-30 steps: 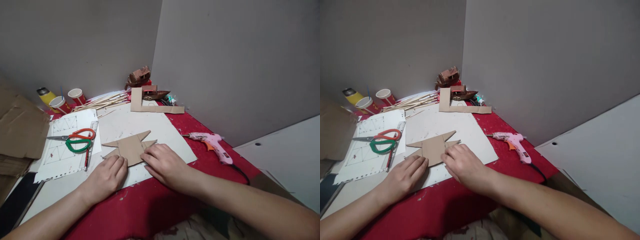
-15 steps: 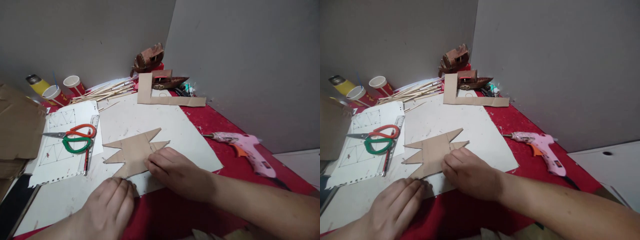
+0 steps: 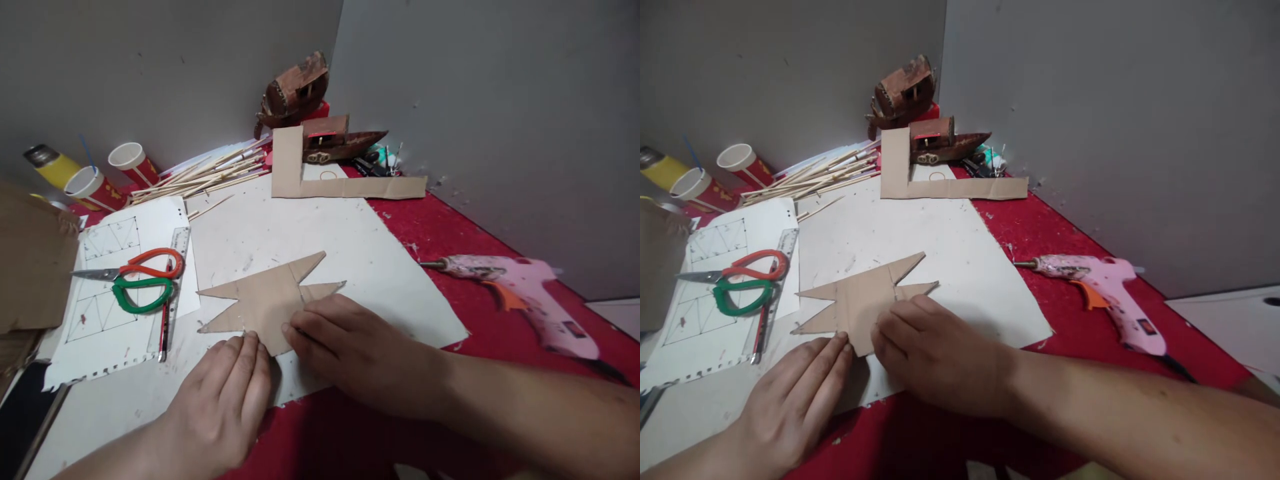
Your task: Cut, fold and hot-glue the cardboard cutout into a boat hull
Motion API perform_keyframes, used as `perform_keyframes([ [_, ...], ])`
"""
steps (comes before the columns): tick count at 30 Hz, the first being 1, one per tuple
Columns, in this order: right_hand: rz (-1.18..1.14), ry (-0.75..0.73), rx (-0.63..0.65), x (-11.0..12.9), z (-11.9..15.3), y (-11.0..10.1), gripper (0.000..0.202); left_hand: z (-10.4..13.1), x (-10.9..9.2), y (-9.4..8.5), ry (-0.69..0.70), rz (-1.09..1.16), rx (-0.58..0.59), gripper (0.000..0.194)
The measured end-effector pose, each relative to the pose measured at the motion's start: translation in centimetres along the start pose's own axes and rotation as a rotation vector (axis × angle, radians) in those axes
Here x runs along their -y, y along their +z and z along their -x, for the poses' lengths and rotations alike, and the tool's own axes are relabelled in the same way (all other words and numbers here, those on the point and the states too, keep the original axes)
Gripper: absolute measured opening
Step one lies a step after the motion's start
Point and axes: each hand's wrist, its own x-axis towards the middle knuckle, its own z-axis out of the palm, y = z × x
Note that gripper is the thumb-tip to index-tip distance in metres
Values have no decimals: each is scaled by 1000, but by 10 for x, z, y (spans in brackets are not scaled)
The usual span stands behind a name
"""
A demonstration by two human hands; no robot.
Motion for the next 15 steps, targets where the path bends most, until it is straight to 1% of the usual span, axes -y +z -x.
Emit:
perform_keyframes([
  [3, -7, -5, 2, 0, -1, 2, 23, 3, -2, 1, -14, -10, 25, 34],
  [6, 8, -4, 33, 2, -2, 1, 27, 4, -3, 2, -17, -18, 41, 34],
  [11, 59, -55, 42, 4, -3, 0, 31, 4, -5, 2, -2, -10, 36, 34],
  [15, 84, -85, 54, 4, -3, 0, 34, 2, -6, 0, 1, -4, 71, 35],
])
